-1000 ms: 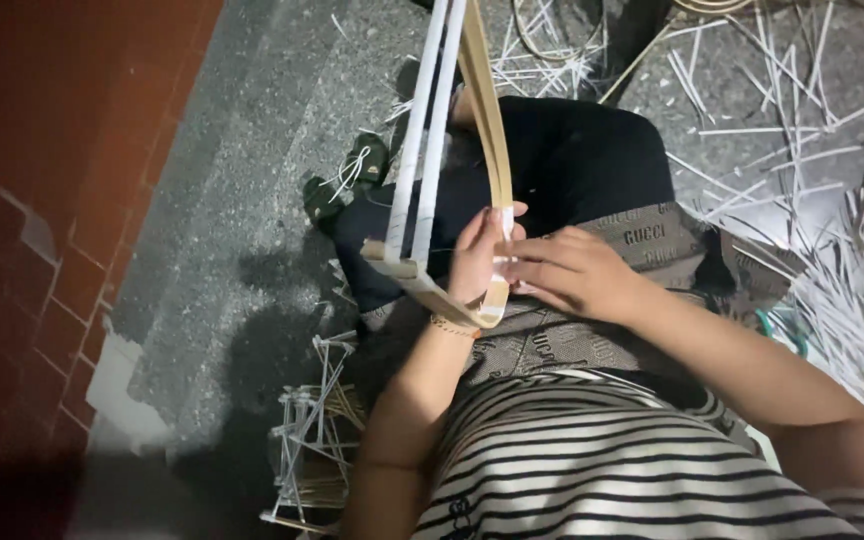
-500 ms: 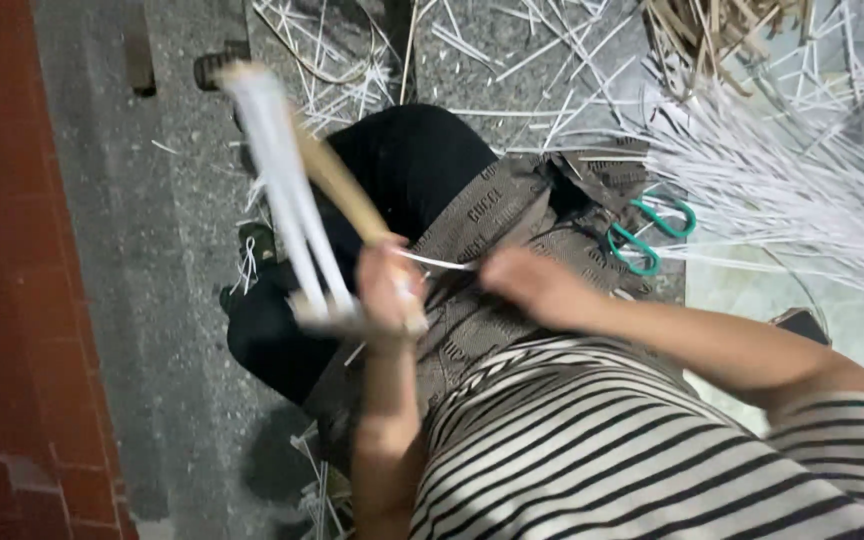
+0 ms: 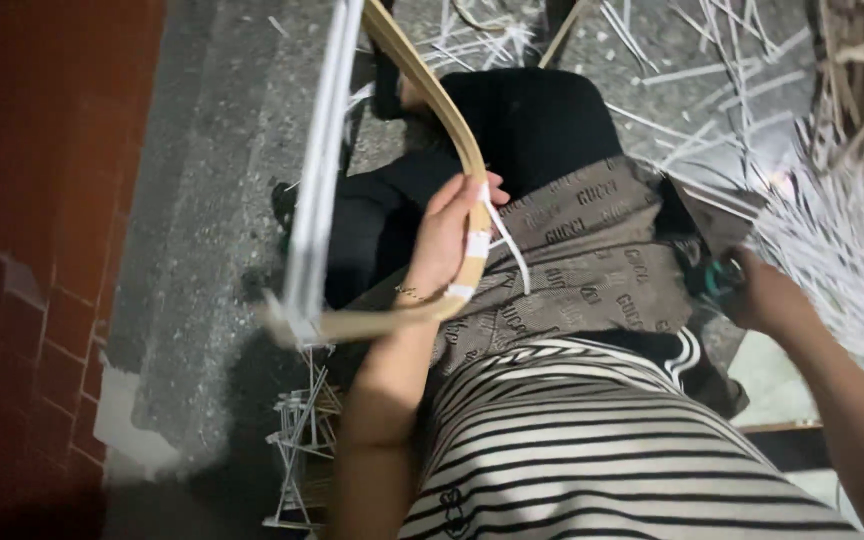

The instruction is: Assembling and securing a bent wooden frame using white plastic binding strips.

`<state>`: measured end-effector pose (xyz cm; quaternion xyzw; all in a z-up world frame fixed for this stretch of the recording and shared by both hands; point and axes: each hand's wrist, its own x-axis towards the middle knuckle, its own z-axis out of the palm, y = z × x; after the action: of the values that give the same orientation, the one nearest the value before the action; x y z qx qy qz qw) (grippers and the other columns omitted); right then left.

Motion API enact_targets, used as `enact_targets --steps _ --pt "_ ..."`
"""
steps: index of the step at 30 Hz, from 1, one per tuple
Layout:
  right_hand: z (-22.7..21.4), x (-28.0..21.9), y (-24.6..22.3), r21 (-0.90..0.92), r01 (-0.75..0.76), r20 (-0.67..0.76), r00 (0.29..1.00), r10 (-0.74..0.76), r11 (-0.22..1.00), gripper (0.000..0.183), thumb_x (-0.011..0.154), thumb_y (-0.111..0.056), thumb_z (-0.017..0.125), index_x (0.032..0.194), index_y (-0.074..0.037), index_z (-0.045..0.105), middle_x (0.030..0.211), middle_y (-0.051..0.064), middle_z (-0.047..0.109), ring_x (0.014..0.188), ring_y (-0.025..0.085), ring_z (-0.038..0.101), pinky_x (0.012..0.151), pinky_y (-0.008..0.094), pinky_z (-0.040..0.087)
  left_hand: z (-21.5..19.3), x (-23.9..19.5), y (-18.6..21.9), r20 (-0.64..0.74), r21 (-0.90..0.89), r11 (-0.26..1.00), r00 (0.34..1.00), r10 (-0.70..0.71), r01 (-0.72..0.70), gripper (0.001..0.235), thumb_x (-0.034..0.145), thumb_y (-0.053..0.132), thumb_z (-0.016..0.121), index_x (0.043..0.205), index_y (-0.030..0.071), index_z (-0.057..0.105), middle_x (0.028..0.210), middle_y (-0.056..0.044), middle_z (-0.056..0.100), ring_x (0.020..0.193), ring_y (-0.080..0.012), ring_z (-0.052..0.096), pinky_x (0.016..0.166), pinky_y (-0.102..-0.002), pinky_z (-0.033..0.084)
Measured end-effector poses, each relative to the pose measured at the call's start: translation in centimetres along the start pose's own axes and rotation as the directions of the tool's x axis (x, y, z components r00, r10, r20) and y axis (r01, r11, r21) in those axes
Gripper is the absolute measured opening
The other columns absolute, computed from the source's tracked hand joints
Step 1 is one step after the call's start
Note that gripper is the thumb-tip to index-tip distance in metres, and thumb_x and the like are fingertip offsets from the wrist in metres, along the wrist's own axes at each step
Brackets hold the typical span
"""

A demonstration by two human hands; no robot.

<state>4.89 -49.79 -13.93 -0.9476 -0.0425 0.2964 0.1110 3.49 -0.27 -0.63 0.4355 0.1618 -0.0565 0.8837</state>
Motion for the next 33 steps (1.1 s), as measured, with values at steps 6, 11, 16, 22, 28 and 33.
enact_targets --steps 6,11,16,22,28,33 --pt "-9.9 -6.8 -5.6 -0.085 0.092 -0.268 0.957 -0.112 0.992 0.069 0.078 -0.051 0.082 0.126 -0.006 0.058 0.094 0.023 0.067 0.088 0.04 0.067 0.079 0.048 0.053 1.6 -1.1 1.7 0.023 -0.003 1.0 1.0 0.017 -0.017 0.028 0.107 0.021 0.06 0.121 -0.001 0.069 0.089 -0.005 0.068 0.076 -0.0142 0.07 0.067 -0.029 0.058" --pt "-9.9 -9.0 -13.9 -0.136 0.44 -0.346 0.818 -0.459 0.888 0.075 0.071 -0.046 0.08 0.128 -0.004 0.056 0.099 0.017 0.057 0.092 0.035 0.057 0.082 0.046 0.047 3.8 -1.4 1.1 0.006 -0.063 0.997 0.999 0.038 -0.038 0.023 0.105 0.021 0.061 0.115 0.002 0.068 0.09 -0.006 0.071 0.077 -0.017 0.074 0.067 -0.032 0.061" --pt "-10.3 -9.7 -20.7 0.048 0.6 -0.376 0.752 -0.542 0.799 0.084 0.068 -0.046 0.082 0.135 -0.005 0.054 0.106 0.016 0.053 0.093 0.037 0.058 0.079 0.046 0.049 4.8 -1.5 0.5 -0.033 -0.091 0.995 0.999 0.035 -0.038 0.02 0.105 0.021 0.061 0.109 0.002 0.068 0.09 -0.007 0.072 0.077 -0.0173 0.075 0.067 -0.034 0.063" --pt "-9.4 -6.9 -20.0 0.077 0.574 -0.38 0.773 -0.508 0.815 0.069 0.074 -0.047 0.084 0.125 -0.007 0.063 0.097 0.016 0.065 0.087 0.035 0.066 0.076 0.045 0.054 3.9 -0.3 -1.5 -0.029 -0.15 0.988 0.999 0.032 -0.037 0.018 0.105 0.018 0.064 0.109 0.001 0.067 0.089 -0.007 0.072 0.074 -0.0163 0.073 0.065 -0.032 0.062" --pt "-9.2 1.3 -11.4 0.561 0.133 -0.312 0.948 0.06 0.817 0.064 0.089 -0.045 0.071 0.138 -0.006 0.055 0.116 0.027 0.068 0.081 0.044 0.072 0.064 0.056 0.056 0.6 0.0 -2.9 -0.123 -0.05 0.986 0.981 0.151 -0.158 0.013 0.104 0.01 0.064 0.112 -0.001 0.065 0.09 -0.01 0.071 0.066 -0.0154 0.07 0.055 -0.03 0.058" --pt "-10.5 5.4 -8.5 -0.111 0.15 -0.356 0.917 -0.18 0.982 0.057 0.095 -0.036 0.076 0.139 -0.003 0.064 0.12 0.032 0.068 0.107 0.047 0.07 0.092 0.052 0.057 0.8 -0.1 -0.7 -0.303 0.149 0.975 0.931 0.203 -0.164 0.028 0.097 0.005 0.061 0.125 0.0 0.063 0.095 -0.009 0.074 0.064 -0.0113 0.069 0.051 -0.026 0.058"
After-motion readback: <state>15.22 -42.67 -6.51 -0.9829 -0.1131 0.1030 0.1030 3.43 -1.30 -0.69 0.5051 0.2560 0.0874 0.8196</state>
